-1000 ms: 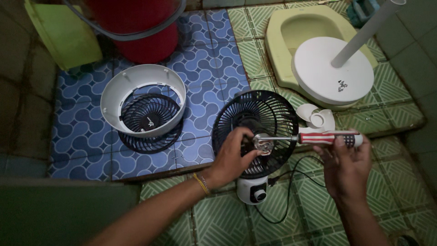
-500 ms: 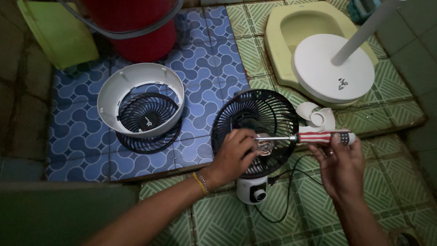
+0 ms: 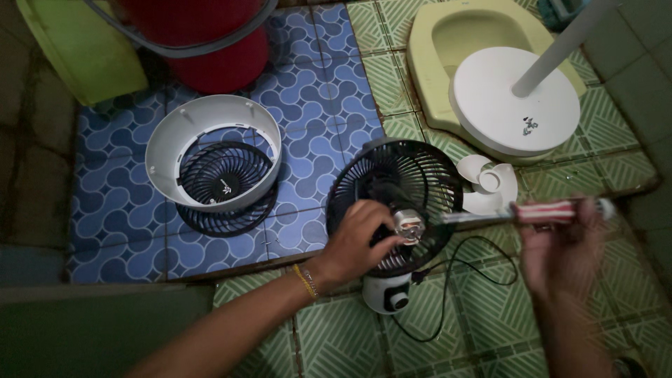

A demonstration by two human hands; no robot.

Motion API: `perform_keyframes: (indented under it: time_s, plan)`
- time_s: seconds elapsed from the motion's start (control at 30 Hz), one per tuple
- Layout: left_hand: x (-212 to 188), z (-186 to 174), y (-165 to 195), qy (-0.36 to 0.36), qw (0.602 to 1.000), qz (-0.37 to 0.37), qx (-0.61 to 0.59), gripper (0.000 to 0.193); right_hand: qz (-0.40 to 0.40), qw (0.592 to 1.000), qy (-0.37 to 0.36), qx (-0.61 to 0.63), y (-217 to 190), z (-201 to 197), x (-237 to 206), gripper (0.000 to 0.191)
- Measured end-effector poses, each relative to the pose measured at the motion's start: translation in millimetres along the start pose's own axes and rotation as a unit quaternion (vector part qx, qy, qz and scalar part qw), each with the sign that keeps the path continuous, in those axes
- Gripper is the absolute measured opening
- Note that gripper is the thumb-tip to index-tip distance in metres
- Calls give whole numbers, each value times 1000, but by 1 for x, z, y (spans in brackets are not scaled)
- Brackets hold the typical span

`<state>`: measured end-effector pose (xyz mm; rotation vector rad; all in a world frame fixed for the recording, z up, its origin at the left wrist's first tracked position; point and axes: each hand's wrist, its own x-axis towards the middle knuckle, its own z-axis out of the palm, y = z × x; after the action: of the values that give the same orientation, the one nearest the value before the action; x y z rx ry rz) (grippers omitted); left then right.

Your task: The person services a small desk fan on a tiled floor. They use a screwdriver to unscrew the blade nut, remove the fan blade and motor housing, handle the motor and base, and then reattach the front grille over the fan head.

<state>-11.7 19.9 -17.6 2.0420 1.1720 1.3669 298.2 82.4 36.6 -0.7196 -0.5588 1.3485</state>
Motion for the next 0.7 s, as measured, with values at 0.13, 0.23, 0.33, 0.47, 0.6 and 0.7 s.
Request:
perform_keyframes:
  time_s: [0.13,0.23,0.33,0.47,0.6,0.7]
  plan:
    - [0,0,-2,0,1000,4,-18,29,111,981,-93,-133,-4,-7,-1,16]
    - [-1,2,-3,-1,1000,1,-17,29,171,880,-158,-414,31,-3,-18,31]
    - [-2,3,-3,5,1000,10,-5,31,118,777,-202,-584,76,11,-38,55]
    - [-1,0,1,7,1000,-3,4,31,33,824,-255,-504,96,31,-39,56]
    - [11,-20,4,-3,1000,5,0,30,29,816,-250,-521,93,39,-39,52]
    - [18,-53,5,-18,993,-84,-77,25,15,815,-260,-517,94,40,-41,46]
